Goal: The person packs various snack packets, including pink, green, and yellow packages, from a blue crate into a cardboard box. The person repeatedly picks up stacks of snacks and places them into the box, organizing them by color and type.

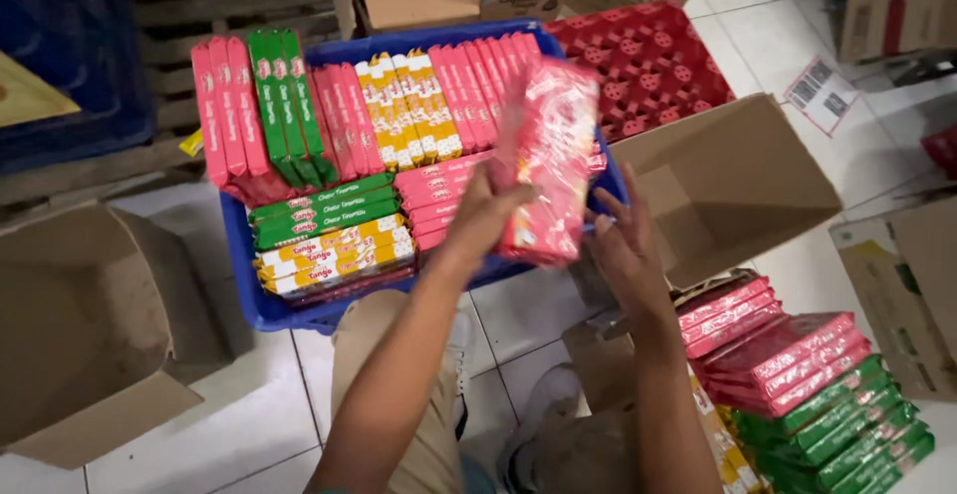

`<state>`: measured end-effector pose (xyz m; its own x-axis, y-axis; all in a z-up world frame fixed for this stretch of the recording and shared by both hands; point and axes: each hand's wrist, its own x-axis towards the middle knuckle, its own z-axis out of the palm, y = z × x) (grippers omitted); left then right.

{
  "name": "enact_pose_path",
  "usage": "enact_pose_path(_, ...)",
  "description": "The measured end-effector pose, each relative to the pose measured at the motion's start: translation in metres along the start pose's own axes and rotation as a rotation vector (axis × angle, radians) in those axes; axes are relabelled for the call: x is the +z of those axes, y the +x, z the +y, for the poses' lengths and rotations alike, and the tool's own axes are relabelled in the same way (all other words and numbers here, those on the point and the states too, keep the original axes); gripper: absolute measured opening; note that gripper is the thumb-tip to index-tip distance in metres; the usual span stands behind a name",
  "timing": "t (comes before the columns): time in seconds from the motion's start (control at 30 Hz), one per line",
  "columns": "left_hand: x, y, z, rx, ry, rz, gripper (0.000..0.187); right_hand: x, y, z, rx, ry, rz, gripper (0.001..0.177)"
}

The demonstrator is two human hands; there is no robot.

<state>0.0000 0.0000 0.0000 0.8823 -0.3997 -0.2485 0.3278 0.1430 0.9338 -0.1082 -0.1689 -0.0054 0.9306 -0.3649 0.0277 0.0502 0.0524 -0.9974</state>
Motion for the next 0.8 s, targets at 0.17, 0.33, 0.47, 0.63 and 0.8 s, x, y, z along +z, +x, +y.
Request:
enact_pose_path(0.17, -0.071, 0.04, 0.041, 0.217, 0.392, 0.225, 0.09, -0.029, 0.015, 0.017, 0.141, -0.144, 0.105, 0.081)
enact_pose_path(0.33, -0.12, 0.074, 0.027, 0.139, 0.753, 0.463, 0.103, -0.048, 0.019, 0.014, 0.202, -0.278, 0.154, 0.08)
enact_pose_path(0.47, -0.134, 0.104, -0.006, 0.014, 0.938, 0.52, 0.103, -0.06, 0.023, 0.022, 0.159, -0.303, 0.135, 0.075)
enact_pose_path(0.63, -0.133, 0.113, -0.03, -0.003, 1.189, 0.433, 0.11, -0.051, 0.016, 0.027, 0.04, -0.338, 0.131, 0.067)
enact_pose_path(0.8, -0.098, 0.078, 0.006, 0.061, 1.434, 0.508, 0.106, -0.088, 0.016, 0.053, -0.077, -0.515, 0.093, 0.066)
